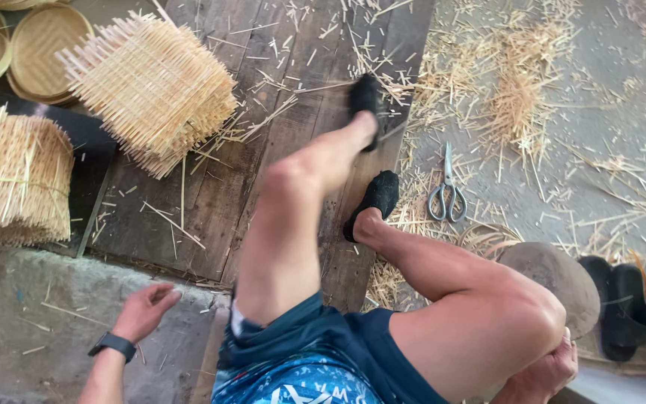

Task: The person sits on the floor and uses shears to trim the edges of a square bamboo weave placed over a circular wooden mold. The person repeatedly picks up a weave, trims it to a circular shape, and sets it aside.

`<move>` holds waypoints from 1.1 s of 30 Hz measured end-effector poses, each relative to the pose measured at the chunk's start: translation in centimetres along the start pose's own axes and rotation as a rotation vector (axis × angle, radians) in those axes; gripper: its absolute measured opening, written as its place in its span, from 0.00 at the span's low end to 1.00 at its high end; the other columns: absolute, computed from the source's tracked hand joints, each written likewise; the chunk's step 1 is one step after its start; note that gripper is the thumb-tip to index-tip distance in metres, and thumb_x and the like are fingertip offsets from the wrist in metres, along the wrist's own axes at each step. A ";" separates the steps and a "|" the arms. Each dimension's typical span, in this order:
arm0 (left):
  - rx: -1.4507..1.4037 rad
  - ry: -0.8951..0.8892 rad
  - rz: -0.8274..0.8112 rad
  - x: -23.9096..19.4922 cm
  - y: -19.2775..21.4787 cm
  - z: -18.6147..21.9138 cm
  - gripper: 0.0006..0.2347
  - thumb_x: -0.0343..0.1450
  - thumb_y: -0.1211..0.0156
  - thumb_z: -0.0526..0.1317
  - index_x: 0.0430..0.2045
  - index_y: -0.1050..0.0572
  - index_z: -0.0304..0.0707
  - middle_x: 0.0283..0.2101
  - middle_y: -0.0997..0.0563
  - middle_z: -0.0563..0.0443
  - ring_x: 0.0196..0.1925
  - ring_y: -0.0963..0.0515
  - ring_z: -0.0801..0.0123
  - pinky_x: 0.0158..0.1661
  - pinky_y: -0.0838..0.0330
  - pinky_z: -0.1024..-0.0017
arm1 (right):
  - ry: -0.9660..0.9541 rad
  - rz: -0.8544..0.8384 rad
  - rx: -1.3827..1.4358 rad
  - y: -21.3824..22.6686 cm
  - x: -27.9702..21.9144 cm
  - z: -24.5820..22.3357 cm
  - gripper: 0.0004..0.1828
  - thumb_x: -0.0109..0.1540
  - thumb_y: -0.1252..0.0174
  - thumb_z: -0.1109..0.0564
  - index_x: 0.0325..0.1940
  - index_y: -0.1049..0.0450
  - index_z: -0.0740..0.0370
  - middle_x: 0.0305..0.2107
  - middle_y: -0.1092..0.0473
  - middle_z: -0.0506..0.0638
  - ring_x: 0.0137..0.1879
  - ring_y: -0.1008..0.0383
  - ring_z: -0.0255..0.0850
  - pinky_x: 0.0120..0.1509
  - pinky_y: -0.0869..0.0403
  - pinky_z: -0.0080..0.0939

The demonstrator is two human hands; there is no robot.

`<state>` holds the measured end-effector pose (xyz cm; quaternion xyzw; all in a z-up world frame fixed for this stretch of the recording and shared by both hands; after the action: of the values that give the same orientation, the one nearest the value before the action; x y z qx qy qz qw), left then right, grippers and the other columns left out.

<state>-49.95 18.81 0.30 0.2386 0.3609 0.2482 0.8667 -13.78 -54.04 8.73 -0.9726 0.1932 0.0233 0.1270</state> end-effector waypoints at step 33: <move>0.395 -0.431 0.595 31.8 14.3 25.2 0.31 0.59 0.21 0.54 0.51 0.21 0.34 0.59 0.26 0.33 0.61 0.28 0.45 0.60 0.34 0.56 | -0.753 -0.738 -0.244 -33.0 6.3 26.5 0.08 0.67 0.39 0.55 0.43 0.27 0.62 0.26 0.30 0.48 0.30 0.27 0.38 0.34 0.29 0.39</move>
<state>-15.35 42.93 8.39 0.5405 0.1273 0.3584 0.7505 4.77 -20.16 -9.58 -0.9079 -0.2243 0.3465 0.0735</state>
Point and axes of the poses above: each hand's wrist, its own x-axis towards the middle knuckle, its own y-axis out of the back of the hand, z = x × y, the point moved 1 cm from there along x, towards the middle knuckle
